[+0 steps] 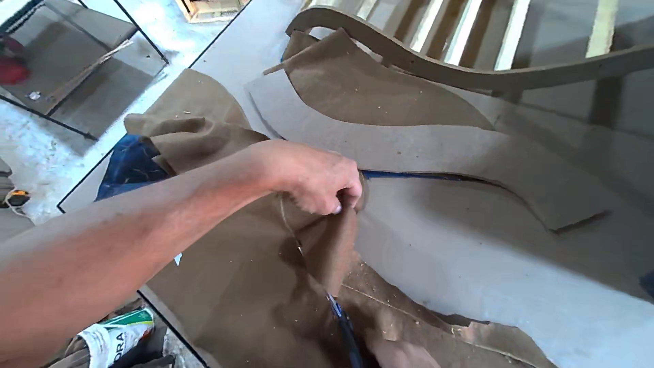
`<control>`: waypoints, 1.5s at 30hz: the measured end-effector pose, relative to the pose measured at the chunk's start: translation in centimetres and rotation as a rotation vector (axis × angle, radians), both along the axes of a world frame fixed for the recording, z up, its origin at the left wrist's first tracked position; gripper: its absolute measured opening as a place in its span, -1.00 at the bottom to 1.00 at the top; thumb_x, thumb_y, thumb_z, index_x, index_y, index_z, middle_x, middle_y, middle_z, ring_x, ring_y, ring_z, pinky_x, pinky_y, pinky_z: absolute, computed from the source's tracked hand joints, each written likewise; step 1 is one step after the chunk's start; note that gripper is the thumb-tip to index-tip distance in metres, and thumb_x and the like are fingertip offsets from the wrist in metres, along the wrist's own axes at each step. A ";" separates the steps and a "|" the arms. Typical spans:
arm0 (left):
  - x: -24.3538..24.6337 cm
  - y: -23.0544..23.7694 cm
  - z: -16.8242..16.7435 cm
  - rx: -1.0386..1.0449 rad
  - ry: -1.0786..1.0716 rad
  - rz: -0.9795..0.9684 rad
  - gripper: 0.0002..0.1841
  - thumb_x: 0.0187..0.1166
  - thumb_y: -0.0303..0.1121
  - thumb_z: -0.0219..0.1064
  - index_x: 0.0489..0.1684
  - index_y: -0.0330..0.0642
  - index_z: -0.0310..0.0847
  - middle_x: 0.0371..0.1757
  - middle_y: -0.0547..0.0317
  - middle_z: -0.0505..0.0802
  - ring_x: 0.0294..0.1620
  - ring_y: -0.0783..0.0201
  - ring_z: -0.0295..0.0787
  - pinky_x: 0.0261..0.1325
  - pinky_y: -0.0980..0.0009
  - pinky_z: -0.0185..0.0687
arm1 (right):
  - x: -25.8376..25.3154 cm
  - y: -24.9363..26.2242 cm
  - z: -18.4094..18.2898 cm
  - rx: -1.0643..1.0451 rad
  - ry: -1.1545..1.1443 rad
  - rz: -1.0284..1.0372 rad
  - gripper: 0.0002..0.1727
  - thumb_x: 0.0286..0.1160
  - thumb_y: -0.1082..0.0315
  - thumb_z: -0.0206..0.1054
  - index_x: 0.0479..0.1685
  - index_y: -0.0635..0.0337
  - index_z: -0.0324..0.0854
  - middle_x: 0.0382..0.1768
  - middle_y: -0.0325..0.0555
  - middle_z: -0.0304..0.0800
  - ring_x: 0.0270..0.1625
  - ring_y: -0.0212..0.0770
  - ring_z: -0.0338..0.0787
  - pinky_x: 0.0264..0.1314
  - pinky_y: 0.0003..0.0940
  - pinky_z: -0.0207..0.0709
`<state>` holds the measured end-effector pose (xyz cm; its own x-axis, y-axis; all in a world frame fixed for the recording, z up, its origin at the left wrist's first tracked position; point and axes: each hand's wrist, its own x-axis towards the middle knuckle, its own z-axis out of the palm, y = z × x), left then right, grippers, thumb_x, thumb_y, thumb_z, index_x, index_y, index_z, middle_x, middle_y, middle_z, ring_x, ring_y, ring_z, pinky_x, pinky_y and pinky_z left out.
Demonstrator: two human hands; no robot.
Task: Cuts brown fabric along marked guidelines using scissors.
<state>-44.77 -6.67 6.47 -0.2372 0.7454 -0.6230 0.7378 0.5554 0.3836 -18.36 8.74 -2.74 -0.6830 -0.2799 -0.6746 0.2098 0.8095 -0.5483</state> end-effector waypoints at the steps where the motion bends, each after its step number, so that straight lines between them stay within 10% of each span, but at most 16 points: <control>1: 0.0 -0.2 0.0 0.007 0.000 0.012 -0.83 0.66 -0.39 0.35 0.08 -0.02 0.80 -0.21 0.24 0.84 -0.20 0.30 0.74 -0.15 0.23 0.64 | -0.3 -0.2 -0.1 -0.004 0.005 0.007 -0.31 0.47 -0.32 0.24 -0.20 0.27 0.69 -0.51 0.17 0.74 -0.33 0.26 0.81 -0.29 0.34 0.57; 10: 0.3 -2.3 -0.7 0.305 0.003 0.161 -0.78 0.70 -0.39 0.31 0.19 -0.15 0.76 0.02 0.09 0.87 -0.01 0.21 0.80 0.06 0.15 0.70 | -4.2 -1.0 -1.7 -0.165 -0.011 0.027 -0.21 0.45 -0.50 0.08 -0.19 0.12 0.72 -0.52 -0.12 0.70 -0.40 -0.07 0.76 -0.33 0.10 0.58; 13: 1.2 -6.2 -1.0 0.744 0.154 0.512 -0.72 0.75 -0.42 0.15 0.28 -0.20 0.69 0.17 0.08 0.85 0.23 0.26 0.78 0.38 0.22 0.65 | -4.8 -1.5 -2.3 -0.162 -0.001 0.012 -0.17 0.35 -0.63 0.02 -0.26 0.01 0.70 -0.52 -0.25 0.68 -0.43 -0.18 0.74 -0.36 0.02 0.60; 16: 6.2 -11.5 -4.7 1.114 0.418 1.027 -0.73 0.75 -0.41 0.09 0.15 -0.22 0.72 0.05 0.14 0.86 0.11 0.36 0.80 0.26 0.29 0.74 | -5.0 -2.1 -2.1 -0.171 -0.003 -0.003 -0.13 0.33 -0.68 -0.02 -0.27 -0.01 0.67 -0.57 -0.29 0.65 -0.48 -0.21 0.71 -0.39 -0.01 0.60; 20: 14.2 -17.4 -13.6 0.750 0.655 1.270 -0.60 0.79 -0.17 0.05 0.36 -0.09 0.70 0.37 0.14 0.79 0.47 0.17 0.66 0.56 0.00 0.53 | -4.7 -2.7 -2.0 -0.149 0.009 -0.016 -0.14 0.34 -0.67 0.00 -0.21 -0.03 0.70 -0.57 -0.31 0.64 -0.48 -0.24 0.70 -0.40 -0.04 0.60; 26: 18.1 -21.9 -19.3 0.209 0.708 1.063 -0.33 0.79 0.17 -0.30 0.88 0.25 0.14 0.94 0.30 0.11 0.96 0.09 -0.22 0.89 -0.20 -0.34 | -4.5 -3.2 -2.3 -0.092 0.046 0.000 -0.10 0.29 -0.73 -0.07 -0.20 -0.07 0.69 -0.59 -0.36 0.63 -0.53 -0.27 0.69 -0.46 -0.09 0.60; 45: 18.1 -22.2 -19.2 0.255 0.692 1.090 -0.29 0.75 0.20 -0.32 0.88 0.20 0.16 0.94 0.27 0.12 0.97 0.04 -0.23 0.88 -0.26 -0.42 | -2.9 -6.5 -3.4 -0.028 0.214 -0.086 -0.12 0.41 -0.67 -0.09 -0.19 -0.02 0.70 -0.63 -0.36 0.62 -0.61 -0.32 0.66 -0.58 -0.20 0.61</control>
